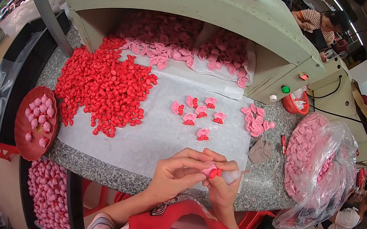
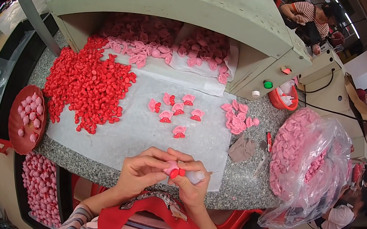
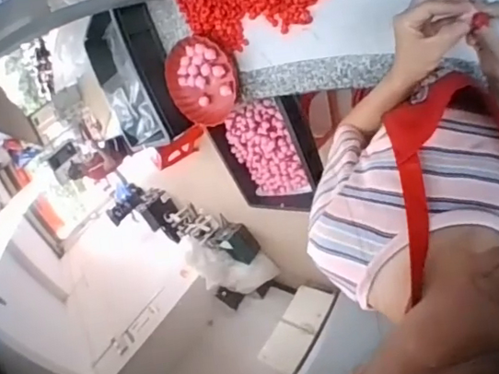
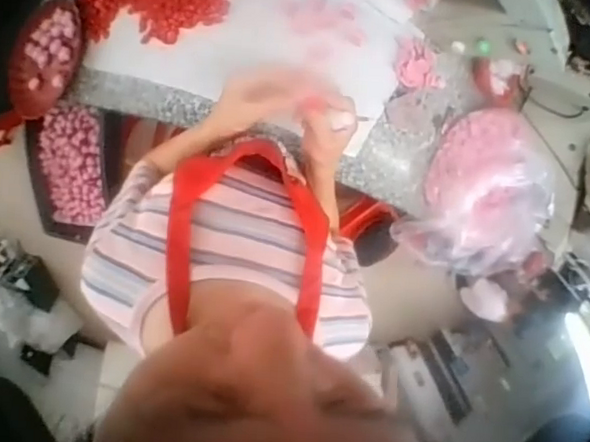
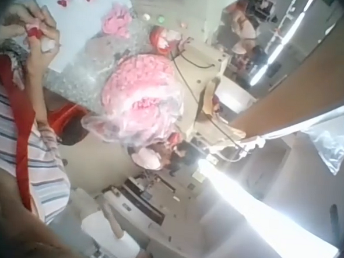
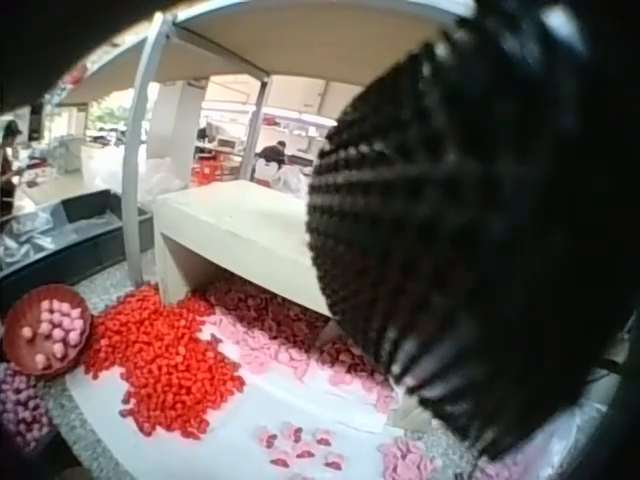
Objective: Assemble small plastic toy components by applying glue and joining parts at a factory workbench.
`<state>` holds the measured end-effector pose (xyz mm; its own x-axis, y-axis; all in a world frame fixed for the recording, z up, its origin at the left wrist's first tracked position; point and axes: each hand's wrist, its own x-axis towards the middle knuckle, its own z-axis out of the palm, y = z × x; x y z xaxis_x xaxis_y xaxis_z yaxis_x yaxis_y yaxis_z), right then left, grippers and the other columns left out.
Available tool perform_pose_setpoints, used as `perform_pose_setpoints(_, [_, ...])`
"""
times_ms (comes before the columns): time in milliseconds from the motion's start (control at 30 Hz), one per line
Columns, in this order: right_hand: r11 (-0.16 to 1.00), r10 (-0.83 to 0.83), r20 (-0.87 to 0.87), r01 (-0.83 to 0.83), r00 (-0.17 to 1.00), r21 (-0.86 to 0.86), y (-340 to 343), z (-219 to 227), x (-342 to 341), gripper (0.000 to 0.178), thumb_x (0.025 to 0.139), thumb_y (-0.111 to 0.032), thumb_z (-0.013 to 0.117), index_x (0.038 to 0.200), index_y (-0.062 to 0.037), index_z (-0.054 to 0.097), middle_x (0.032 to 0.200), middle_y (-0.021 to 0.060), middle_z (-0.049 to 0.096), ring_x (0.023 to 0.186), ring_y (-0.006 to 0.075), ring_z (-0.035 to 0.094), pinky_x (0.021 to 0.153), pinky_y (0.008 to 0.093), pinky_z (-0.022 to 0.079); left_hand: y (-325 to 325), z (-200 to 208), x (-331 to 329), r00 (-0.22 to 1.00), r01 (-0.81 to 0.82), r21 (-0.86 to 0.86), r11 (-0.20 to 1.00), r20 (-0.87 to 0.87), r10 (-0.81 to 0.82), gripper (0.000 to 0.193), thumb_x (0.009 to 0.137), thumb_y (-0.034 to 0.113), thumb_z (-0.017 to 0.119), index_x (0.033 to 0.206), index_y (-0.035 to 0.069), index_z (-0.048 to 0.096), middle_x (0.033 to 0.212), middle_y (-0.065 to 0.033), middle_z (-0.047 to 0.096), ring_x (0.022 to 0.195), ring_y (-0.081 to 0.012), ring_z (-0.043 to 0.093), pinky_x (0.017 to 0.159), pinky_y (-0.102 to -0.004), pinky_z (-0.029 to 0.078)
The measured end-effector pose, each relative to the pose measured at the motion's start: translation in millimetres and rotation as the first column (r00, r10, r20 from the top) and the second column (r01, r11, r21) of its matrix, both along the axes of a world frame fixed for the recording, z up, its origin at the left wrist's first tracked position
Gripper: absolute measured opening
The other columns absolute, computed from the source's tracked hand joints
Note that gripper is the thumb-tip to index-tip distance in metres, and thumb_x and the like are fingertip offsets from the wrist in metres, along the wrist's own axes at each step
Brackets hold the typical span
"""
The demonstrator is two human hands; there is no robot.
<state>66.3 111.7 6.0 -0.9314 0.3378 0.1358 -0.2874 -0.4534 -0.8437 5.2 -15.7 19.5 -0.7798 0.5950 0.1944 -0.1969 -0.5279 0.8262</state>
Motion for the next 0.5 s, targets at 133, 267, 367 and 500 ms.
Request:
perform_pose_setpoints(133, [1.000,0.011,-0.022,-0.011,1.000,-0.016,0,-1,1,0.022,0.074,-0.003,0.065,0.093,-0.0048,0.054,0.113,0.0280,0.049,0.066,0.0169,0.059,0.049,0.0202,0.047,-3,-1,1,0.993,0.048,0.039,0.998,0.103,-0.052,0.016,0.078,-0.006,0.056,0.092,-0.001,0.061,0.106,-0.0151,0.052,0.100,-0.0217,0.052,0.085,-0.0333,0.044])
perform_pose_setpoints(267, [1.000,0.003,-0.032,-0.004,0.999,-0.026,-3,1,1,0.024,0.071,0.001,0.067,0.093,-0.0028,0.056,0.112,0.0276,0.049,0.077,0.0213,0.060,0.060,0.0256,0.050,-2,-5,2,0.996,0.019,0.021,1.000,0.092,-0.020,0.011,0.080,-0.004,0.054,0.090,-0.002,0.059,0.106,-0.0152,0.052,0.099,-0.0223,0.052,0.084,-0.0340,0.044])
perform_pose_setpoints(367, [0.959,-0.081,-0.002,0.079,0.997,0.272,-4,2,2,0.032,0.067,0.004,0.069,0.095,-0.0025,0.057,0.112,0.0240,0.051,0.090,0.0241,0.058,0.073,0.0307,0.049,0,-9,3,0.985,0.025,0.051,0.998,0.172,-0.033,0.009,0.083,-0.001,0.052,0.090,-0.001,0.057,0.107,-0.0156,0.052,0.098,-0.0228,0.053,0.084,-0.0347,0.045])
perform_pose_setpoints(500, [0.717,-0.144,-0.087,0.165,0.986,0.677,-7,12,-1,0.037,0.066,0.006,0.067,0.099,-0.0015,0.054,0.113,0.0239,0.049,0.086,0.0231,0.058,0.059,0.0236,0.051,2,-17,3,0.864,0.058,0.257,0.965,0.472,-0.178,0.011,0.085,0.001,0.050,0.093,-0.001,0.057,0.107,-0.0146,0.054,0.096,-0.0224,0.054,0.081,-0.0345,0.046])
